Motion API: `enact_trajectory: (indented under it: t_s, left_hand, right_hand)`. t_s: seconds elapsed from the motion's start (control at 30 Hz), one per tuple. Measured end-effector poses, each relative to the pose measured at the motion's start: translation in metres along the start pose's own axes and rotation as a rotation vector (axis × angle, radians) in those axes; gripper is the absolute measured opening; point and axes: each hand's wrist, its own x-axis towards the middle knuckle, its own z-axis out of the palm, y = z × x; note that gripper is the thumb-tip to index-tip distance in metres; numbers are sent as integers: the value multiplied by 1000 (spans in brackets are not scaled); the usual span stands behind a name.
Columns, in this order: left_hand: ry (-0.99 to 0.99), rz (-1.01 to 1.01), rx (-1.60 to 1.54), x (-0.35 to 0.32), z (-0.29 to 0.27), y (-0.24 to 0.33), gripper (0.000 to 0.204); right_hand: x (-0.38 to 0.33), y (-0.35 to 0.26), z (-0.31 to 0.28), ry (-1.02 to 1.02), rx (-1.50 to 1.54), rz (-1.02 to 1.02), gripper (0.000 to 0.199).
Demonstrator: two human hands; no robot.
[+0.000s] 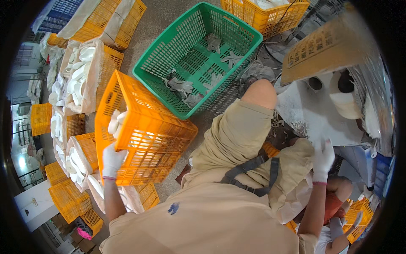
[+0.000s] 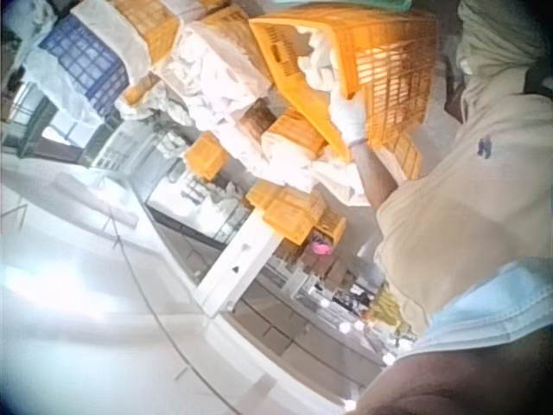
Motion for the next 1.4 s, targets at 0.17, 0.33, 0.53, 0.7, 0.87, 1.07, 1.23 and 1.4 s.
enact_trajectory:
  t_s: [0.17, 0.33, 0.53, 0.7, 0.87, 1.07, 1.23, 1.4]
  left_hand:
    - [-57, -175, -219, -31, -81, 35, 26]
    - [40, -221, -186, -128, -91, 126, 25]
    - [-133, -38, 12, -221, -93, 200, 37]
    - [-279, 209, -10, -243, -85, 217, 56]
    - [-198, 355, 79, -212, -70, 203, 57]
    - [-117, 470, 241, -73, -57, 210, 45]
    - [-55, 657, 198, 52, -39, 305, 37]
    - [-71, 688, 321, 124, 5, 412, 38]
  right_hand:
    - [-2, -185, 31, -73, 349, -675, 29]
    - [-19, -348, 16, -550, 618, -1123, 77]
    - [-45, -472, -33, -500, 357, -1906, 83]
    - [-68, -401, -42, -39, 575, -1860, 26]
    - [-72, -385, -22, 12, 555, -1732, 21]
    - [-5, -422, 12, 166, 368, -1411, 30]
    - [15, -364, 9, 173, 599, -950, 38]
    - [-22, -266, 43, -98, 571, -751, 27]
